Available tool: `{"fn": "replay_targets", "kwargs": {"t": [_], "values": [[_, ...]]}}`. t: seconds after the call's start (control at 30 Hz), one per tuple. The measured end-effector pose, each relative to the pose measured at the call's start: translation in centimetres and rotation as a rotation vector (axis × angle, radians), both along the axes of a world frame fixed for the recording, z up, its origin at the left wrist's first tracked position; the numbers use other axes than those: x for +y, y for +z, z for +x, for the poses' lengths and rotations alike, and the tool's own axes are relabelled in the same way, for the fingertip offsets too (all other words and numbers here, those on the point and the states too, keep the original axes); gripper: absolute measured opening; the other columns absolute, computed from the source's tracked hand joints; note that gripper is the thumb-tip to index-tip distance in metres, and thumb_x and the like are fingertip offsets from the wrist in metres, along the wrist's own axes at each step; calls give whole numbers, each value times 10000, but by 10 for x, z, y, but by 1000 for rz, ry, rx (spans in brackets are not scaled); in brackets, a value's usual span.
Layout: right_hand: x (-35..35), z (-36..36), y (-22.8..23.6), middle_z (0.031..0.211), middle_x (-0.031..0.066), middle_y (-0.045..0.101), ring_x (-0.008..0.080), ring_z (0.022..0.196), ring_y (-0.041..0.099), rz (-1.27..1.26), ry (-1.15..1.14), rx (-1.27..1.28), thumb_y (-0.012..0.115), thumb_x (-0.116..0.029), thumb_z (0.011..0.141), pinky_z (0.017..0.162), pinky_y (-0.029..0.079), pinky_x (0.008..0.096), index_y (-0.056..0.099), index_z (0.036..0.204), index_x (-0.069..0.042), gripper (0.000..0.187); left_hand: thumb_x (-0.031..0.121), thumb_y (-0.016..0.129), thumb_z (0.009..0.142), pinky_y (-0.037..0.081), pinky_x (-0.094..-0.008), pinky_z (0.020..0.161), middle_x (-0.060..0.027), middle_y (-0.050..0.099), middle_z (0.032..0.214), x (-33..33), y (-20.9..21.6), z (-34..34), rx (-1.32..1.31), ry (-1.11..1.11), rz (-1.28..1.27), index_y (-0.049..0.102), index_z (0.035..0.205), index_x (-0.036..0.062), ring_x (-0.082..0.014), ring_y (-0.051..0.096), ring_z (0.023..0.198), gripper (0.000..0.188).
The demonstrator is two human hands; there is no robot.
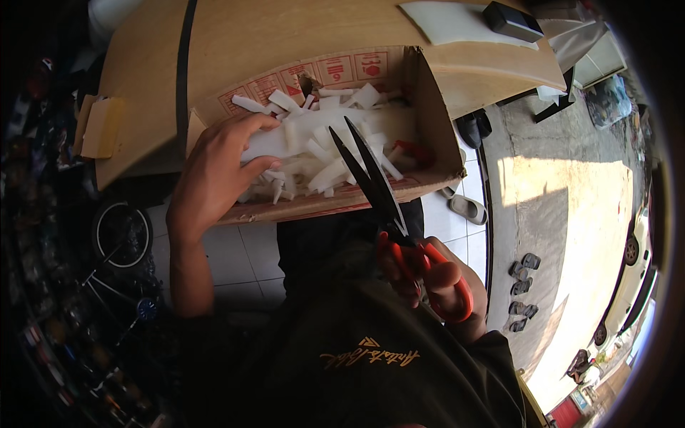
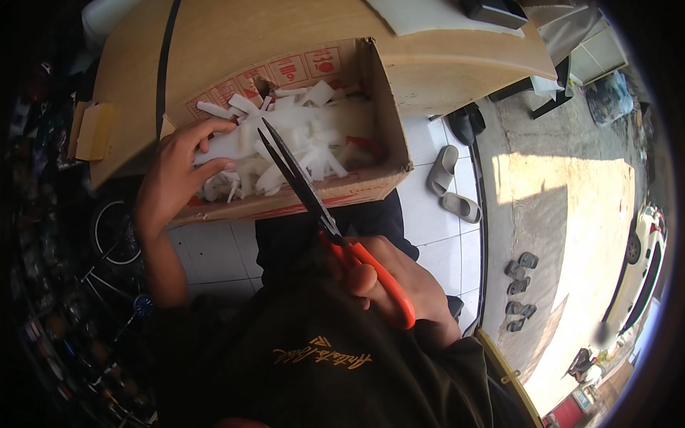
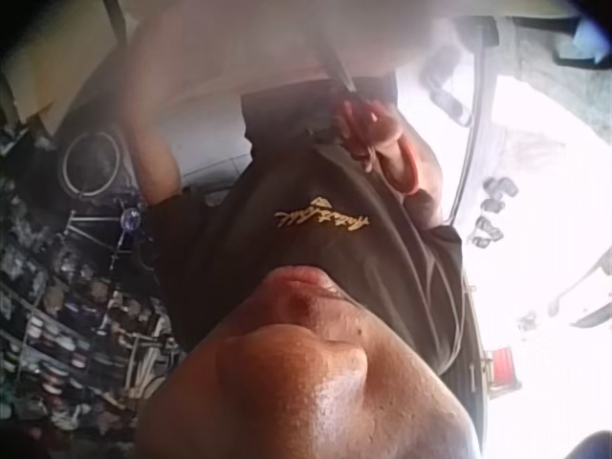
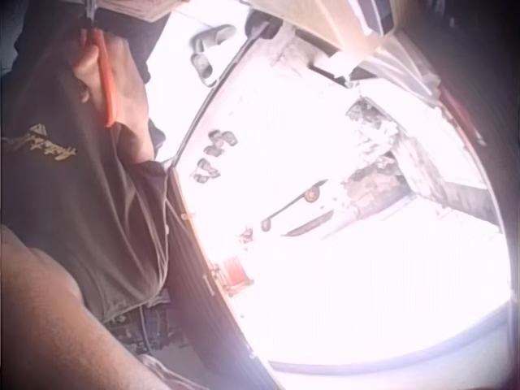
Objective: The person uses shears to cut a long white strip of foam into smaller rectangular pieces and places them into a cardboard box.
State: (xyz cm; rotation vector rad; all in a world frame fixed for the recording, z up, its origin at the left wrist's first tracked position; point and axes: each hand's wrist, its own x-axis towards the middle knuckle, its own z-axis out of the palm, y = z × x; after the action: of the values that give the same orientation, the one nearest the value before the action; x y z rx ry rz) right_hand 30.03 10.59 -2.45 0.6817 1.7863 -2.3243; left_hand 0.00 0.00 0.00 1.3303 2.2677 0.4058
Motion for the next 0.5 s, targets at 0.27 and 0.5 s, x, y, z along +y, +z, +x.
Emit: {"fn": "replay_targets", "kwargs": {"t": [0.27,0.5], "values": [[7,-11,-5,561,17,483,128,524,514,-34,0,54,372,-781,857,516,393,260,550,803,-5,798,67,662,861,487,-333,788,-138,649,895,-6,-5,-7,43,79,253,638,970,-22,-225,628,809,143],[6,-15,0,574,5,481,114,514,500,21,-15,15,380,-872,764,496,377,255,535,777,-13,873,69,630,904,470,-233,733,-94,663,806,-14,8,-9,-192,232,491,645,992,-34,-71,569,766,136]]}}
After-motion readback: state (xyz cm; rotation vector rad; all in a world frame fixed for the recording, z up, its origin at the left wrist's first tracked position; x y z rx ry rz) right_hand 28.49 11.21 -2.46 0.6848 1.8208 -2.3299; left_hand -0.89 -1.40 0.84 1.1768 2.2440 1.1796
